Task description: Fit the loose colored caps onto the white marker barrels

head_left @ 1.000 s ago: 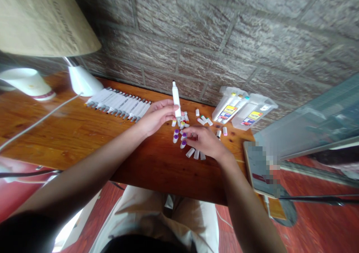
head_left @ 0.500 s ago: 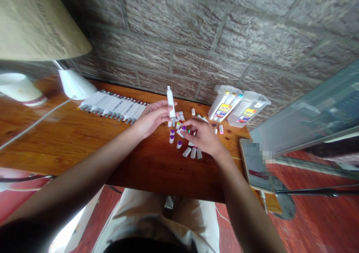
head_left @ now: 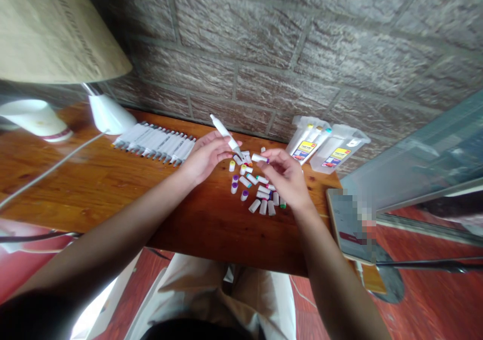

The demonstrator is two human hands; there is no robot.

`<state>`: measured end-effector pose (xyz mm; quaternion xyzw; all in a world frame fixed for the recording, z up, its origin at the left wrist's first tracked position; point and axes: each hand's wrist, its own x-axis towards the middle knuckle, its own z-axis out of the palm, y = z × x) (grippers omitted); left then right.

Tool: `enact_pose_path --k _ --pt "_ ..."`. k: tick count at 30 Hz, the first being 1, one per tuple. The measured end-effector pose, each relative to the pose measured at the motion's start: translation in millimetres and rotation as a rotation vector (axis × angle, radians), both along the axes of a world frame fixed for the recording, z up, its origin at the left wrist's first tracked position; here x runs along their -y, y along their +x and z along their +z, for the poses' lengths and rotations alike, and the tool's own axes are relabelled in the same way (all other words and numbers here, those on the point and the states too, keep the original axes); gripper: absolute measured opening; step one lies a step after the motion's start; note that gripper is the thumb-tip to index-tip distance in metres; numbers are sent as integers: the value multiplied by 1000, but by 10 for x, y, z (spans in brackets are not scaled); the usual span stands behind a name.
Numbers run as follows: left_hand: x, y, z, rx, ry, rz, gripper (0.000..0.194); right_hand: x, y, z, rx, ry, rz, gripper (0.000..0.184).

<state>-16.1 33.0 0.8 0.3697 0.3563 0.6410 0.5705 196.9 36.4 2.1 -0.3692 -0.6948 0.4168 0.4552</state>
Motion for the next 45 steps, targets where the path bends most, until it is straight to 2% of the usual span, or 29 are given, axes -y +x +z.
enact_pose_path --k 12,22,30,35,45 --pt "48 41 33 12 40 -10 19 15 -41 -39 -28 -58 78 36" --pt "53 45 17 -21 56 -67 33 21 -62 -60 2 -150 151 42" --pt "36 9 -53 -133 80 -164 39 33 -62 -64 26 -178 197 39" --pt "35 -4 -59 -162 104 -174 40 51 -60 -43 27 -183 245 36" --pt "31 -12 -68 -108 135 -229 38 54 -75 -18 -84 -262 334 33"
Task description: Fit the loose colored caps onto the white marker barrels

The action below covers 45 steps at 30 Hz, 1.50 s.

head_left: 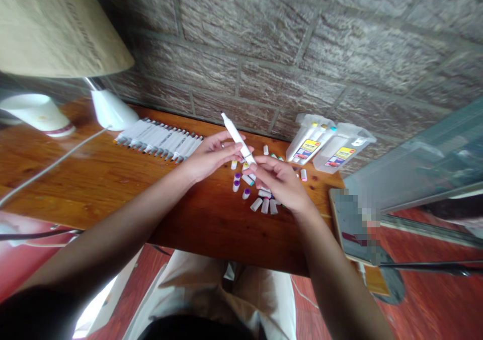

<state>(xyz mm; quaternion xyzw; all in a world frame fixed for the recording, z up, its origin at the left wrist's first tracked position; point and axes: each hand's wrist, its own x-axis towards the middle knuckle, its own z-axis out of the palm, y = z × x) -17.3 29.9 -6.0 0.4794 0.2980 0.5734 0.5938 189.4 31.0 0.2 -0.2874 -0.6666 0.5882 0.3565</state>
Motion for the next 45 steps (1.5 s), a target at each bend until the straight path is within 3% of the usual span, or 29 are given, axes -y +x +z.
enact_pose_path --k 11,21,25,32,40,45 --pt "41 18 32 -62 43 -19 35 44 -19 26 -29 -78 20 31" --pt "81 44 -28 -166 68 -107 31 108 -34 75 -71 -18 19 32" --pt "99 53 3 -202 80 -95 32 125 -72 63 -114 -95 66 32" --pt "62 90 -32 -78 81 22 35 134 -120 14 -170 -311 99 28" --pt "82 91 -84 -225 126 -25 39 205 -185 -69 -111 -97 -3 37" --pt "91 121 -93 -198 113 -19 43 213 -226 -106 -180 -131 -31 35"
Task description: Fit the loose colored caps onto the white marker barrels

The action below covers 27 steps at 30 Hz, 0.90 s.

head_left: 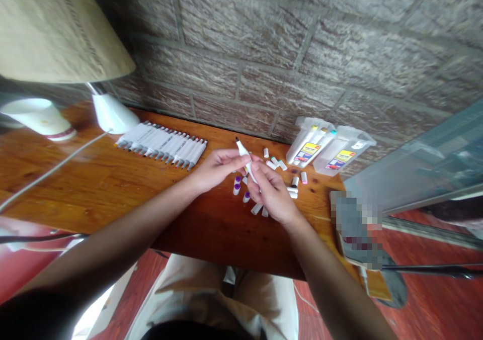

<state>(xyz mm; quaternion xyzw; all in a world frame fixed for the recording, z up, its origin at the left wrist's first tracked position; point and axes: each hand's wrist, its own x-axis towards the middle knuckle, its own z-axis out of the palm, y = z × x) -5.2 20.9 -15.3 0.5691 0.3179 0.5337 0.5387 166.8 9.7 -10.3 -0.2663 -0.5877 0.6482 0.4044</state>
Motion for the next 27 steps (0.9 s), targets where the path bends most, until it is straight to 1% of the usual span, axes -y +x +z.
enact_pose_path --k 2,5,8,10,14,17,20,24,27 --pt "4 13 1 16 1 -4 43 1 -14 -6 -49 -34 -4 37" --pt "6 22 8 64 -4 -15 47 2 -19 6 -33 -52 -22 40" --pt "1 22 39 145 -28 -19 56 -4 -11 30 -28 -56 -22 48" --pt "-3 16 61 170 -50 -6 58 -11 -7 45 -47 -78 -22 54" --pt "-10 -3 54 160 -56 4 54 -24 -6 68 -65 -158 -27 57" --pt "-3 -10 36 87 -13 -9 44 -39 -2 86 -97 -237 0 59" --pt "17 5 56 28 21 -32 38 -57 3 100 -106 -298 11 59" --pt "34 34 75 -2 9 -75 34 -65 -3 111 -75 -346 -7 58" --pt "20 42 45 32 -5 -47 30 -69 -8 109 -75 -352 0 55"
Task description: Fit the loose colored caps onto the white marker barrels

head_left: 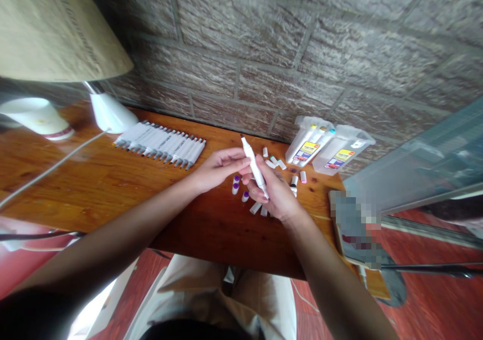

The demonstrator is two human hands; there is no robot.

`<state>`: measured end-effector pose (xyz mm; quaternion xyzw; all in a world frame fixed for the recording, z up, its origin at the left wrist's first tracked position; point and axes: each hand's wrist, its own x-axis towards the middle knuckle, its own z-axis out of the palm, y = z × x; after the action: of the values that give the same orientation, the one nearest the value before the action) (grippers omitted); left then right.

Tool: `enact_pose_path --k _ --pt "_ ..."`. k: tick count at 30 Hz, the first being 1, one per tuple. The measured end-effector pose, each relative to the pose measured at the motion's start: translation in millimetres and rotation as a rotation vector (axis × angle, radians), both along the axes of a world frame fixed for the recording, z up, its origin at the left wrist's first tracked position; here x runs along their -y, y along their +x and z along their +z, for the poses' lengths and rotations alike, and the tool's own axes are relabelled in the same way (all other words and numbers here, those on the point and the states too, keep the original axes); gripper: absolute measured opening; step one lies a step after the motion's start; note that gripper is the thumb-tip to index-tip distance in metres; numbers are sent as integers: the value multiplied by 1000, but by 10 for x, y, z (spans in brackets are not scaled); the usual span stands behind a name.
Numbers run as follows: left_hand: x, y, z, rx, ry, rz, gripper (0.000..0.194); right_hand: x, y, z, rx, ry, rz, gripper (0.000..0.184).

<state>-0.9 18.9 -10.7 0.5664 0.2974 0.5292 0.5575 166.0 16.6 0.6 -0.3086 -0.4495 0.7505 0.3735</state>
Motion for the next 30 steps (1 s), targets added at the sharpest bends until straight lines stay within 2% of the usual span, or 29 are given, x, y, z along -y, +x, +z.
enact_pose_path --k 3,7,10,16,22,30 --pt "-31 -11 -14 89 -57 54 32 -31 20 -15 25 19 -3 53" --pt "-80 -54 41 265 -184 122 33 -111 85 -29 89 44 -113 49" --pt "-101 -88 100 343 -250 162 32 -149 128 9 3 2 -188 45" --pt "-106 -105 121 352 -264 138 37 -161 165 131 -202 -196 -64 64" --pt "-104 -114 88 330 -266 101 39 -200 220 115 -267 -255 -1 61" --pt "-61 -91 128 267 -249 87 39 -208 238 114 -299 -287 15 59"
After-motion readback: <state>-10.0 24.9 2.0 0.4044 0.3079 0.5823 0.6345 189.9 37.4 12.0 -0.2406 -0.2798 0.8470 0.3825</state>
